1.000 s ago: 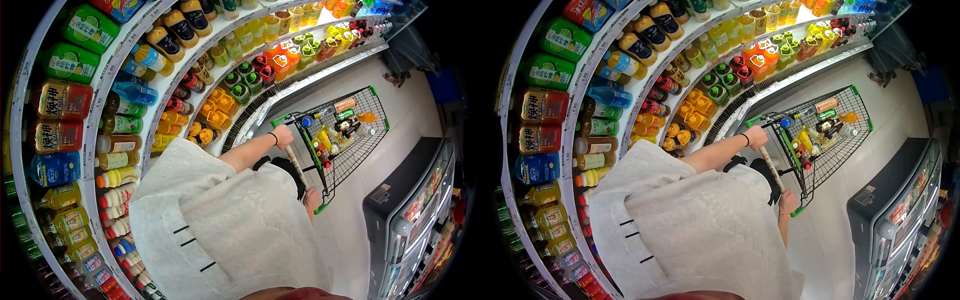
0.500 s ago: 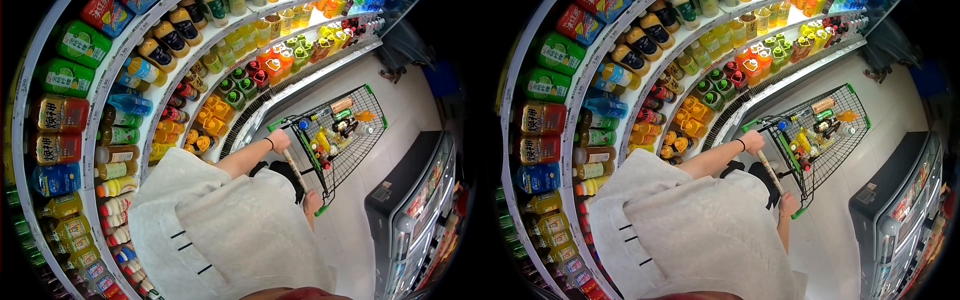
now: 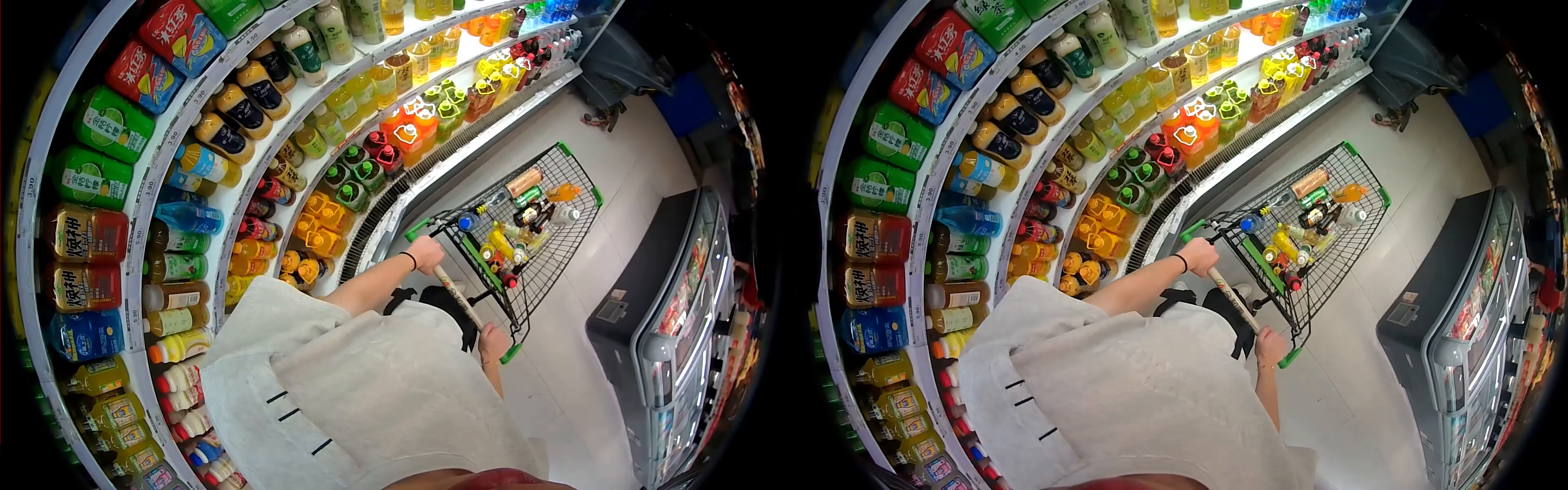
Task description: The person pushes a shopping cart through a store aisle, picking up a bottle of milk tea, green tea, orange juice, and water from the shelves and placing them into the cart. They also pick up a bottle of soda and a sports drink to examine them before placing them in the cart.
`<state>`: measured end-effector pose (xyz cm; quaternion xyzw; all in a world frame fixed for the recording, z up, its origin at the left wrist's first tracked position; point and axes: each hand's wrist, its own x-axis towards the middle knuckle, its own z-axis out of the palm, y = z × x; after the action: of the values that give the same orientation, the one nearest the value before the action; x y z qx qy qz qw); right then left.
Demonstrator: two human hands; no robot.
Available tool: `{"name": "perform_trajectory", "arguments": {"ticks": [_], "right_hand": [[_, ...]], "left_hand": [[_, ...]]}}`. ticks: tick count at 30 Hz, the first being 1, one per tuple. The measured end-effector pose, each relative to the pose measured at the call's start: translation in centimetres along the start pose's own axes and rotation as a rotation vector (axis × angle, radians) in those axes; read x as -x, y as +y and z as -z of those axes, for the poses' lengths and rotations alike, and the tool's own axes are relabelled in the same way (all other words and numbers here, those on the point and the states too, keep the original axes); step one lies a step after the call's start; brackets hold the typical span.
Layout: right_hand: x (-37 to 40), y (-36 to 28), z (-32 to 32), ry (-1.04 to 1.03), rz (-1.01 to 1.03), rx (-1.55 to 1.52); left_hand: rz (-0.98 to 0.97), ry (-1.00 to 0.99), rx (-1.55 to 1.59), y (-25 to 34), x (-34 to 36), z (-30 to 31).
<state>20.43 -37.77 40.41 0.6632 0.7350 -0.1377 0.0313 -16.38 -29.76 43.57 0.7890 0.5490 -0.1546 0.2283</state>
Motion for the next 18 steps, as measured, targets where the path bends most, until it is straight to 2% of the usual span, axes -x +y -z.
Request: {"name": "perform_trajectory", "arguments": {"ticks": [18], "right_hand": [[-1.1,1.2,-1.7,0.035,0.040,0.015]], "left_hand": [[0.008,0.039,0.010,-0.5,-1.2,0.1]]}}
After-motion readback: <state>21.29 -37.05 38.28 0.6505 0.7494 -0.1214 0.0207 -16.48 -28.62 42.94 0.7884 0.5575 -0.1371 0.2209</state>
